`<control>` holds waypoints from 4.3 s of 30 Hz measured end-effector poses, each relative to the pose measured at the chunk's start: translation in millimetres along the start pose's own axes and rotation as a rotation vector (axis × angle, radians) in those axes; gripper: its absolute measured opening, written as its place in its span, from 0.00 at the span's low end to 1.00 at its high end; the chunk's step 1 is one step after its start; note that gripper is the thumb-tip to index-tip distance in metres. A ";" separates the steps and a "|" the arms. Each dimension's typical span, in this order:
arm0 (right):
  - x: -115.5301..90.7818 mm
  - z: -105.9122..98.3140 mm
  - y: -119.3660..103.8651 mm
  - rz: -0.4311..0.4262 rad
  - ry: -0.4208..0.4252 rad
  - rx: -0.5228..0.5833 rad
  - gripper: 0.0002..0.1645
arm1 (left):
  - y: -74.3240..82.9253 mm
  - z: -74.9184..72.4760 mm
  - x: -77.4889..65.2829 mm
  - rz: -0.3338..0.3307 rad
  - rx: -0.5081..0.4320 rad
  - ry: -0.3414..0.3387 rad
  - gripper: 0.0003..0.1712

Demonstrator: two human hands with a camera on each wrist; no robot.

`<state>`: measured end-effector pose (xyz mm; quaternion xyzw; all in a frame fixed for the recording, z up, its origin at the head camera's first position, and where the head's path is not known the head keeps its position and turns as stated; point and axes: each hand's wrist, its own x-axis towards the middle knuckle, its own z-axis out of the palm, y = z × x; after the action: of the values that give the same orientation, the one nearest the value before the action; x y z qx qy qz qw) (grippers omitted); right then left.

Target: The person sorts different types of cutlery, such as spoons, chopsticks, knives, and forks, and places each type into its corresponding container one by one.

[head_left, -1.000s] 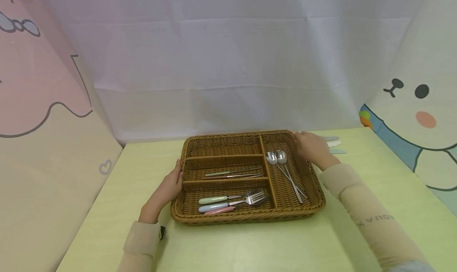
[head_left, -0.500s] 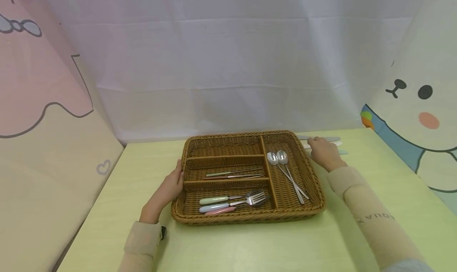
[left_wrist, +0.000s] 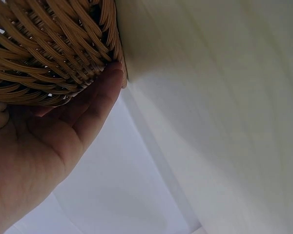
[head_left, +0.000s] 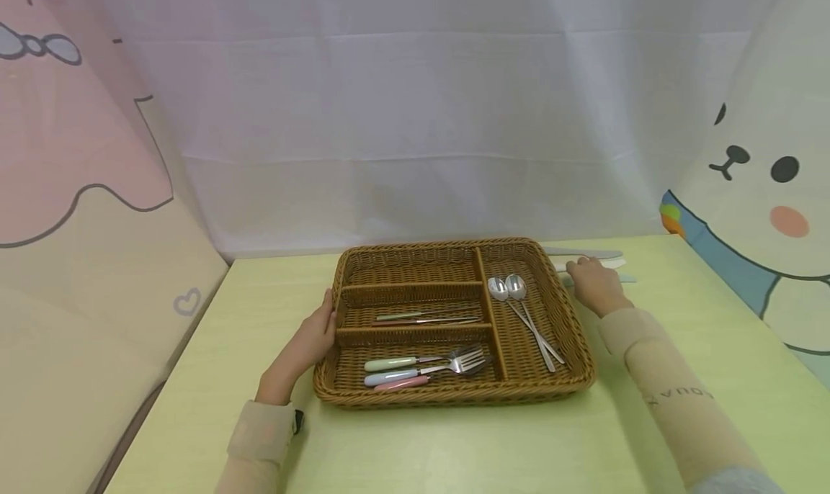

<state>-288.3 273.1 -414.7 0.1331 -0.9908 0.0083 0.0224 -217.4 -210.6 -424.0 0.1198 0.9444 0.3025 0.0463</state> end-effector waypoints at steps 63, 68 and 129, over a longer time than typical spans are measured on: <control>-15.0 -16.6 23.0 0.061 0.074 0.014 0.02 | 2.9 -2.6 -0.3 -0.035 -0.010 -0.011 0.31; -14.4 -26.0 15.5 0.036 0.116 0.019 0.04 | 3.4 -2.4 -0.2 -0.031 -0.009 -0.008 0.31; 43.0 -35.1 -165.7 -0.372 0.214 -0.310 0.13 | 2.5 -1.6 1.3 -0.037 -0.015 -0.013 0.31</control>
<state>-284.5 102.8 -375.8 0.3064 -0.9307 -0.1338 0.1486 -218.4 -209.2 -421.3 0.1037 0.9439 0.3079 0.0589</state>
